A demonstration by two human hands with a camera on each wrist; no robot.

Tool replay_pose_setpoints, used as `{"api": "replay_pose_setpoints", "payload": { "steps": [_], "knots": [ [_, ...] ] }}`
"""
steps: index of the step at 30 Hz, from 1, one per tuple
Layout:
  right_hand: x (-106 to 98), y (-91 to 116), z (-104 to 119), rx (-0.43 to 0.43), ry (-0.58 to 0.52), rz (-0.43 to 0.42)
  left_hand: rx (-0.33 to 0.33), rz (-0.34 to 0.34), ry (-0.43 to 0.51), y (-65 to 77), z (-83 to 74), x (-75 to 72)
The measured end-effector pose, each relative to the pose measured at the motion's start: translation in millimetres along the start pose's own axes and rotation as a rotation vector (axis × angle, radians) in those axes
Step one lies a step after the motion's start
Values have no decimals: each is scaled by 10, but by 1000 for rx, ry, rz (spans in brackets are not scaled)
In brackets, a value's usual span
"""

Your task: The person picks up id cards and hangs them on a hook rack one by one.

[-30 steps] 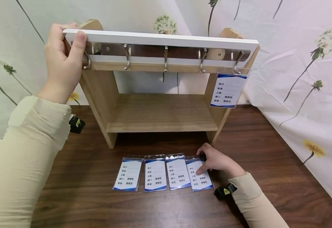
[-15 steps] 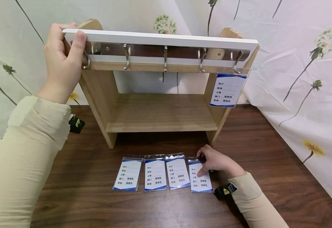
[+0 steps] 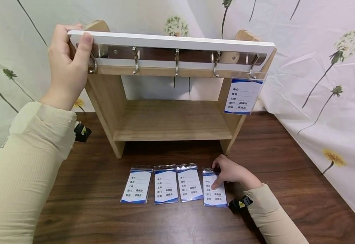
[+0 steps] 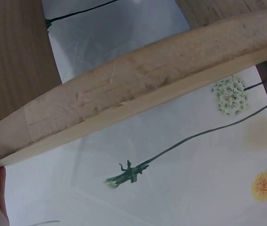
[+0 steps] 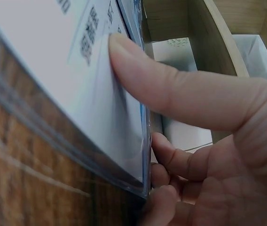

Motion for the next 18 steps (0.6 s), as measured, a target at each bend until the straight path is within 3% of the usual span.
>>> {"api": "replay_pose_setpoints", "payload": {
  "steps": [2,9,18],
  "knots": [
    [-1,1,3,2,0,-1,-4,2,1,-3,6,-3],
    [-7,4,20,-1,5,-13,-118,-32,18,-19,58,10],
    [-11,0,23,-32,82,-24,-33,-14,5,-5,9,11]
  ]
}}
Point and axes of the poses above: each hand's wrist, its own y-axis away from the middle knuckle, its own x-axis out of the palm, z = x × y, the point moved 3 cm from there along -y, towards the middle knuckle, and after that the axes turned 9 degrees about x, right-handed, at the moved point
